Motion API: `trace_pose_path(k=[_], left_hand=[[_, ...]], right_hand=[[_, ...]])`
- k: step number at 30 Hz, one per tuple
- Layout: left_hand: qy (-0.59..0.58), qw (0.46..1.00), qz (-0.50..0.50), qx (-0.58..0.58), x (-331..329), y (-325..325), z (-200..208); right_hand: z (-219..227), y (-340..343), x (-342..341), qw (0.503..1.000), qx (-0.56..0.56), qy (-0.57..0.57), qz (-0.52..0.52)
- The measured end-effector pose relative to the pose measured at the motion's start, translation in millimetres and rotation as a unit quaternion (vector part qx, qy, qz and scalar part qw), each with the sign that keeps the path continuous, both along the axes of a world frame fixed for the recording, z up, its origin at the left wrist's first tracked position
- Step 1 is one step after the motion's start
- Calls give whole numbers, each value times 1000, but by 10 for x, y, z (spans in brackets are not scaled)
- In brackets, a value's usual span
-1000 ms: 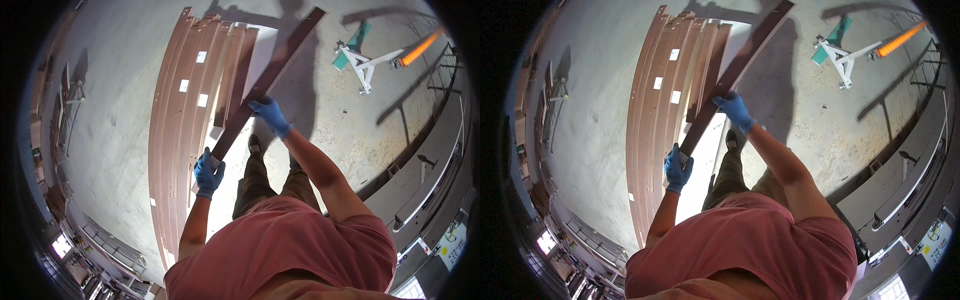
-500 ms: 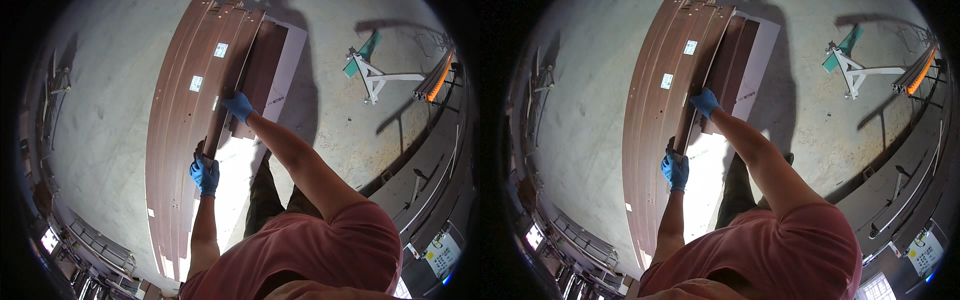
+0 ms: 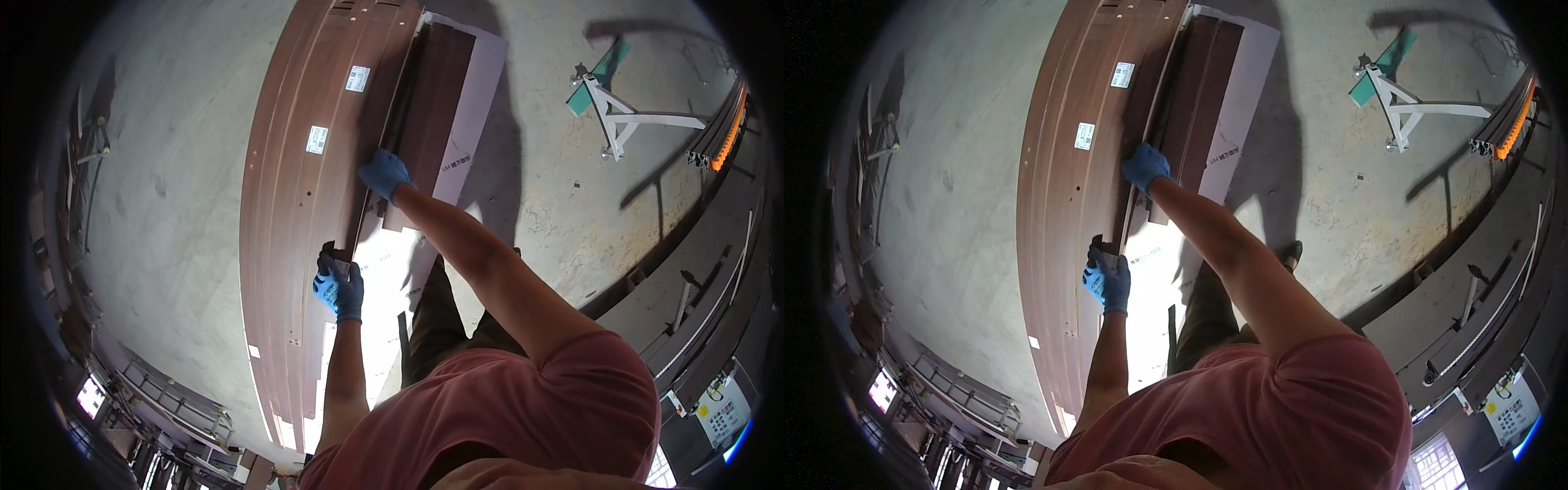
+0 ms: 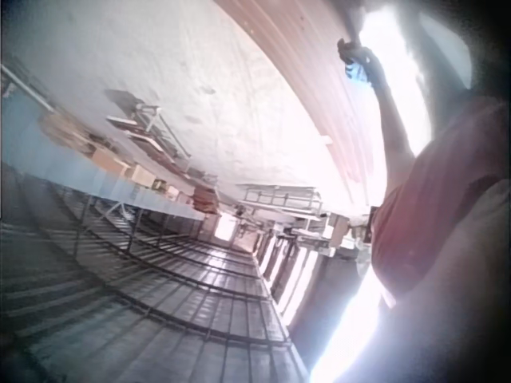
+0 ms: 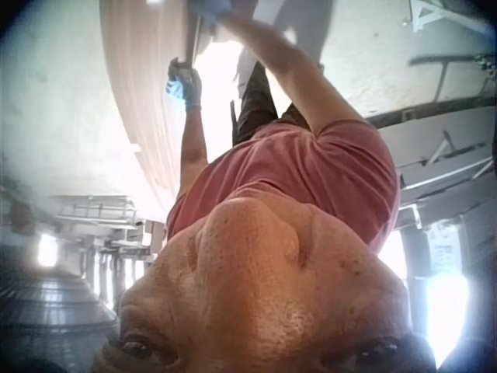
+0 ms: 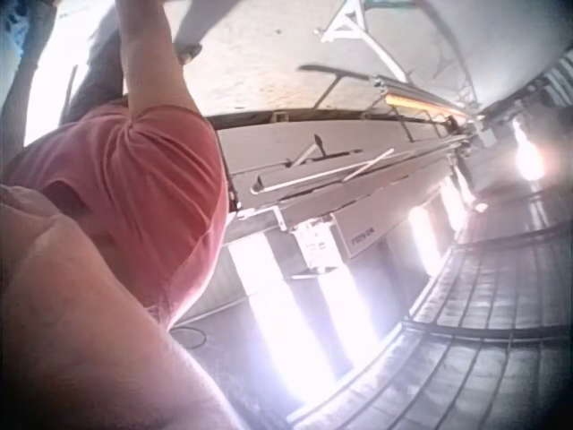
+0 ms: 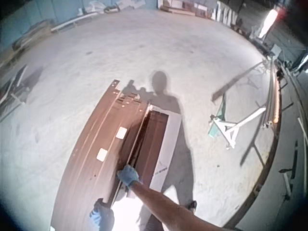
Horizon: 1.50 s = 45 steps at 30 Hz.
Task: The person repeatedly picks up long wooden planks from a conveyor belt and stacks them on a growing pile on the floor. The person wears blue gloves and handles each plank with both hands, placing them one by one.
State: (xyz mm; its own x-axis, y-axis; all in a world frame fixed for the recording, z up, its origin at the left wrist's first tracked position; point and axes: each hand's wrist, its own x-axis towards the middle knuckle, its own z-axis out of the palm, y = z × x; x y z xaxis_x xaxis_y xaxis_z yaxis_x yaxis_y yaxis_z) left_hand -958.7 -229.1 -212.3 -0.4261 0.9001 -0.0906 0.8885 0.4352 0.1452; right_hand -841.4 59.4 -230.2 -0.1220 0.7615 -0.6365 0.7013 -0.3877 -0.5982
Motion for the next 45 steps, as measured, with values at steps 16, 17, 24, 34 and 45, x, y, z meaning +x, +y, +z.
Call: trace_pose_path(k=[16,17,24,34,45], left_hand=[[-1,997,-9,75,47,309,149],[-28,996,-29,83,26,533,213],[-130,966,-176,138,228,1701,78],[-37,991,-126,39,-2,1823,-354],[-17,989,-146,27,-80,1732,-471]], right_hand=[[-402,-253,1209,912,264,113,-292],[-599,-288,1320,916,218,85,-326],[-772,-290,893,946,138,68,-287],[-461,-113,756,965,87,22,-246],[-442,64,916,919,85,207,-325]])
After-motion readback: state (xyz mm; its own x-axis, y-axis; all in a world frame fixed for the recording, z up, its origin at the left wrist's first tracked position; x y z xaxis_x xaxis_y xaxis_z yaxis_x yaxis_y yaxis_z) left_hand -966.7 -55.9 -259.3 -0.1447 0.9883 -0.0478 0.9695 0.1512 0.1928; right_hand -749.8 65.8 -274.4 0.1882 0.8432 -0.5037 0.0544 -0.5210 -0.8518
